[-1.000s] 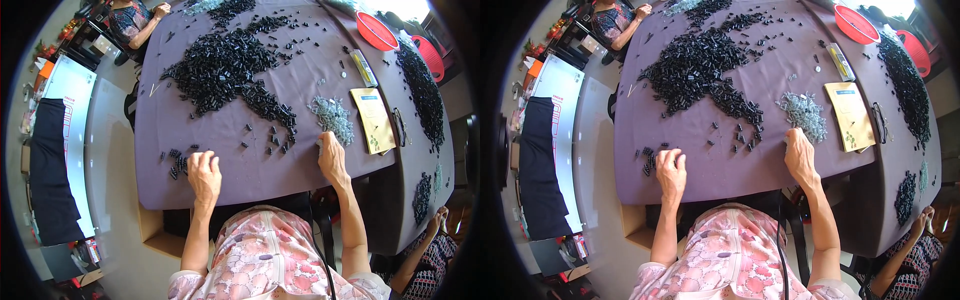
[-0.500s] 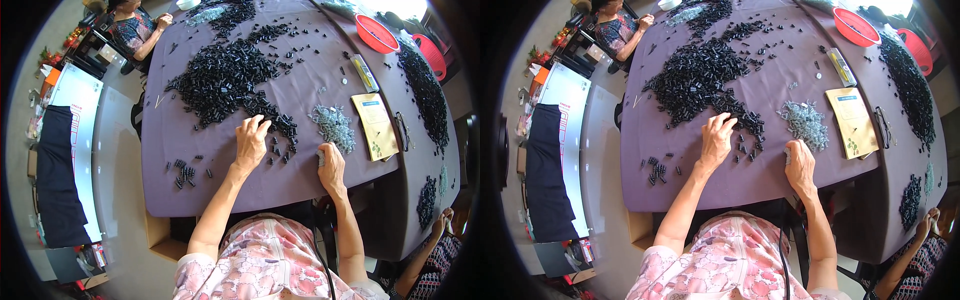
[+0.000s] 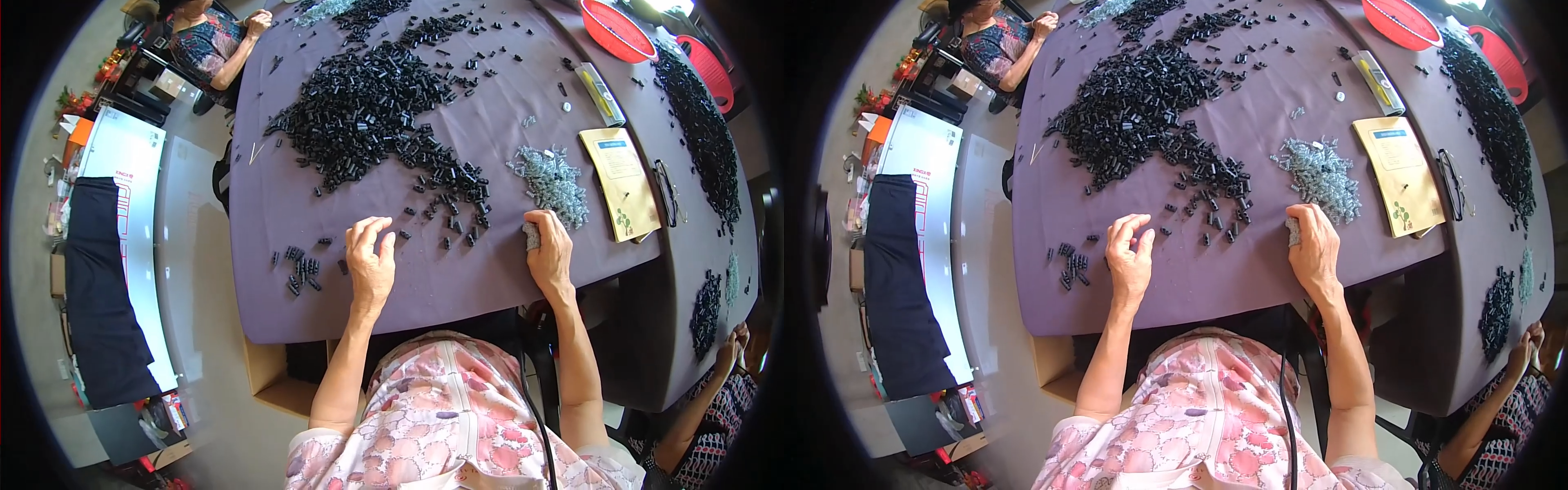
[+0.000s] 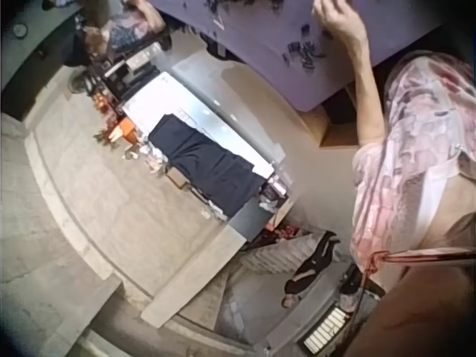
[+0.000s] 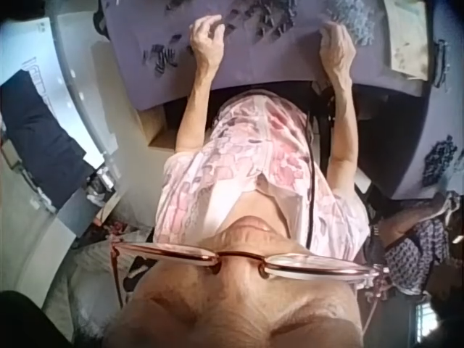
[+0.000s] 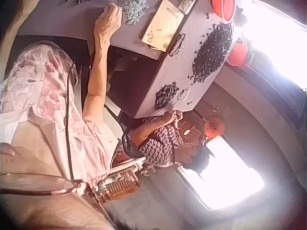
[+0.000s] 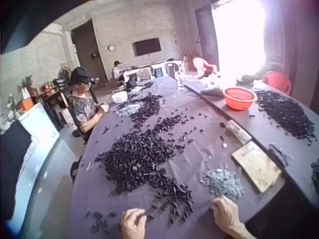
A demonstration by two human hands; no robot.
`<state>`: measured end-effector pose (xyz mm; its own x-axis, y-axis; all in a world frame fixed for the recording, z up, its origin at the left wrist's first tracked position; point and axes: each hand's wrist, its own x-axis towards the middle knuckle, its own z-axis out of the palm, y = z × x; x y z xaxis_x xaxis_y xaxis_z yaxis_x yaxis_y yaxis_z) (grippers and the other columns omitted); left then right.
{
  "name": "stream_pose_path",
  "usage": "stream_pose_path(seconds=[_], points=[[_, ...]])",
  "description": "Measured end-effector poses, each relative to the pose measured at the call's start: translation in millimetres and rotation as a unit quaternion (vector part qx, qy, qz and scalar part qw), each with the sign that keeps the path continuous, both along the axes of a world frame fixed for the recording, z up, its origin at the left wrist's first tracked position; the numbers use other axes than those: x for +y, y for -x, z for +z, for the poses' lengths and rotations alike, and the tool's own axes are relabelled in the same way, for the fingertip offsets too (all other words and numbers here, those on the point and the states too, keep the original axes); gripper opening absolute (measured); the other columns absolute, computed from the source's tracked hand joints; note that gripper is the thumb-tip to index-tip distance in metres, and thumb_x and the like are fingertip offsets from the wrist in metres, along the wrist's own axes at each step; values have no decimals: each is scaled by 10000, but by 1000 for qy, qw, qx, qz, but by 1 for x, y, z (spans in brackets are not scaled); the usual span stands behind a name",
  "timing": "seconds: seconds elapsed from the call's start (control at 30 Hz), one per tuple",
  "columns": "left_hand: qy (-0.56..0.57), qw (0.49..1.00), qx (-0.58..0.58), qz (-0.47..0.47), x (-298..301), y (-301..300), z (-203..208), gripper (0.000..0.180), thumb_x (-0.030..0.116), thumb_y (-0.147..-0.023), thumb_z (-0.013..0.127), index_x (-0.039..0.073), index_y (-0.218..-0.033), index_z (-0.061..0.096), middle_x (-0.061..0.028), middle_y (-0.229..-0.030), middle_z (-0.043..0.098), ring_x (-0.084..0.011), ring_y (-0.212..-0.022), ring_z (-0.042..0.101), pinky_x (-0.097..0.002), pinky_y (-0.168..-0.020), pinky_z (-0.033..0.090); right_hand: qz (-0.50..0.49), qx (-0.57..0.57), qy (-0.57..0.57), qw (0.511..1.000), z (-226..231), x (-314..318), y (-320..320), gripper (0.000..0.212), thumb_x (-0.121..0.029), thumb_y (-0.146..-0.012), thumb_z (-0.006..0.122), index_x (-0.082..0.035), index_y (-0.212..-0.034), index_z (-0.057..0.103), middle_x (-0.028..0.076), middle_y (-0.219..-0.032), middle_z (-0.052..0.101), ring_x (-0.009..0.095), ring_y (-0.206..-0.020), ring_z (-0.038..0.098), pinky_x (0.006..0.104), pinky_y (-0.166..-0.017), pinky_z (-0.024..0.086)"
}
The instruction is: Joining small black plastic caps onto grey components at a workshop assembly table.
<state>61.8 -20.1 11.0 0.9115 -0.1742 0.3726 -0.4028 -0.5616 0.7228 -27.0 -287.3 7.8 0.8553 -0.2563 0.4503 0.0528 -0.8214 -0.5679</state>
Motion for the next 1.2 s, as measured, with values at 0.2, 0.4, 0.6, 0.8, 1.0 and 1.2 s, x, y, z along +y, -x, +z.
stream_pose_path(seconds=[0.2,0.4,0.6,0.8,1.0,1.2], points=[[-11,1000,17,-21,1,8,0,222,-13,-752,639,49,-966,634,-92,-944,584,-274,-922,544,-364,-804,455,-3,0,-2,1000,-1,1,1,354,136,-626,475,-18,-936,547,144,-893,572,345,-866,577,383,-756,467],[-95,993,-20,-61,-6,5,5,203,12,-742,661,46,-942,652,-90,-931,557,-266,-906,544,-368,-788,456,-5,3,6,1000,-2,1,2,385,141,-596,471,-28,-936,536,140,-901,559,350,-883,563,406,-757,460],[-112,989,-42,-89,-5,2,1,181,7,-758,647,44,-936,655,-96,-893,542,-275,-827,560,-365,-739,469,-5,-7,12,1000,0,2,3,374,152,-616,465,-30,-934,539,137,-899,559,347,-882,567,401,-755,463],[188,954,213,-98,-8,27,10,149,-24,-815,653,19,-958,647,-1,-824,593,-51,-671,548,-192,-594,456,62,-19,-152,986,15,35,7,279,143,-685,527,-16,-909,580,132,-881,589,311,-827,602,351,-719,488],[272,915,273,-118,-16,44,9,131,-11,-818,667,21,-944,649,36,-796,589,-39,-674,539,-185,-597,459,162,29,-276,947,18,90,3,277,131,-701,572,-29,-923,612,113,-877,618,262,-797,624,319,-687,494],[247,925,260,-127,-16,48,5,120,-18,-824,657,24,-936,646,39,-760,597,-26,-671,533,-173,-599,456,176,78,-308,932,16,99,3,366,169,-664,556,-31,-967,594,113,-878,614,262,-807,629,310,-668,496]])
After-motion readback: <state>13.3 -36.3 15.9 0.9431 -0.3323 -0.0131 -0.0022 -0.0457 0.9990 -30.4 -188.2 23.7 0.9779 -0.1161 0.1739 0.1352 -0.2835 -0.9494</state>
